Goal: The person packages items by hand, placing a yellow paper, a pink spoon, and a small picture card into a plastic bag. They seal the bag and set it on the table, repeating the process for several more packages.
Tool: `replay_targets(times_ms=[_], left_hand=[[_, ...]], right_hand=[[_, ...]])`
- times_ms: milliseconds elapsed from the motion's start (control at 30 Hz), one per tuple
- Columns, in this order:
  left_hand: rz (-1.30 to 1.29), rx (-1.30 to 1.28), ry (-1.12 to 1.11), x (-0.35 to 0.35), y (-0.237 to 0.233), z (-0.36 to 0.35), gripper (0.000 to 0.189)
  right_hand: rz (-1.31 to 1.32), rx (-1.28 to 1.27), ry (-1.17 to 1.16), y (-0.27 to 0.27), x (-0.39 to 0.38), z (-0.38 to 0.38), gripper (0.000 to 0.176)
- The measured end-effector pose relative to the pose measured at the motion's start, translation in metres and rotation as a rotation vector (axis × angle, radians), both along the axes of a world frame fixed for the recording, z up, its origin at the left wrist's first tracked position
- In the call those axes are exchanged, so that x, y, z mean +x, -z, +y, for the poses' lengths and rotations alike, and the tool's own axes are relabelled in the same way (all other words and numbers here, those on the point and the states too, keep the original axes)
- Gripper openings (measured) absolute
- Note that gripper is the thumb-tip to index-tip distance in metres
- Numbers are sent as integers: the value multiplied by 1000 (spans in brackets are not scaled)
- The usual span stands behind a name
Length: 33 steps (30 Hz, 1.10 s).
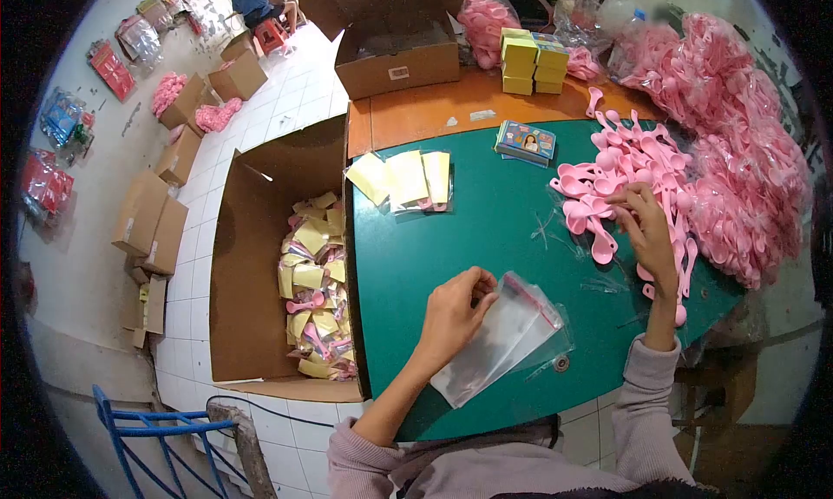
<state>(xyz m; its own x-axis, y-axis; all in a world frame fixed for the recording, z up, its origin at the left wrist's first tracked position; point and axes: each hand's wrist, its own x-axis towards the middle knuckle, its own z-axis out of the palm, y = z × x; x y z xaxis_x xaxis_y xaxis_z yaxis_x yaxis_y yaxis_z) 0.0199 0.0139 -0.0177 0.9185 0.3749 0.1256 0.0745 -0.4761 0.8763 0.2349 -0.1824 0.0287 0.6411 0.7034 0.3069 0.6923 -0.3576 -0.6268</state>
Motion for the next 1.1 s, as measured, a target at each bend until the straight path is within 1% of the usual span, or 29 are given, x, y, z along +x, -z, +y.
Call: replay_targets(times_ms=[67, 100, 167, 200, 267, 300, 367, 400, 433, 467, 500, 533, 567, 600, 633, 733, 800, 833, 900, 933, 1000, 1033, 1100], left_hand=[[45, 54, -36, -1, 1, 2, 18], [45, 58, -37, -2, 1, 3, 18], [80, -38, -26, -4, 2, 2, 16], [80, -35, -25, -4, 0, 2, 16], [106, -146, -66, -4, -6, 0, 15], [107, -144, -62, -5, -6, 2, 15], [22, -198, 52, -7, -5, 8, 15], [24, -197, 56, -8, -4, 10, 15], [55, -476, 73, -8, -4, 13, 15], [87, -756, 88, -8, -4, 15, 16], [87, -756, 87, -8, -3, 16, 16], [62, -799, 93, -8, -3, 18, 19], [38, -841, 99, -8, -3, 19, 22], [37, -841, 99, -8, -5, 19, 22], [63, -812, 105, -8, -7, 18, 22], [86, -768, 141, -8, -14, 17, 24], [80, -752, 168, -8, -15, 18, 26], [80, -767, 185, -8, -14, 18, 28], [80, -782, 201, -7, -12, 18, 31], [88, -806, 175, -7, -11, 18, 32], [94, -828, 147, -7, -11, 18, 33], [97, -820, 140, -7, -12, 18, 33], [99, -811, 134, -6, -11, 18, 32]], right_hand=[[27, 136, -97, -7, -19, 18, 28], [27, 140, -99, -7, -32, 28, 28], [542, 349, -94, -6, -54, 39, 25], [541, 352, -93, -7, -57, 41, 25], [494, 169, -122, -8, -61, 42, 23], [494, 171, -118, -5, -59, 42, 23], [187, 18, -178, 2, -54, 42, 20], [193, 28, -179, 3, -53, 41, 20], [194, 30, -176, 2, -54, 41, 20], [275, 72, -125, 0, -56, 42, 20], [354, 112, -76, -2, -56, 43, 21], [355, 112, -78, 0, -57, 45, 21], [410, 227, -44, 3, -59, 47, 23], [462, 342, -8, 5, -60, 48, 24], [462, 341, -9, 5, -62, 49, 24], [404, 328, 29, 5, -65, 50, 21], [384, 215, 35, 5, -65, 49, 20], [385, 215, 36, 6, -65, 50, 20], [503, 389, -11, 7, -68, 52, 21], [503, 389, -11, 8, -70, 53, 21], [566, 547, -41, 9, -73, 56, 22], [567, 547, -41, 9, -75, 56, 22], [551, 463, -77, 8, -78, 56, 23]])
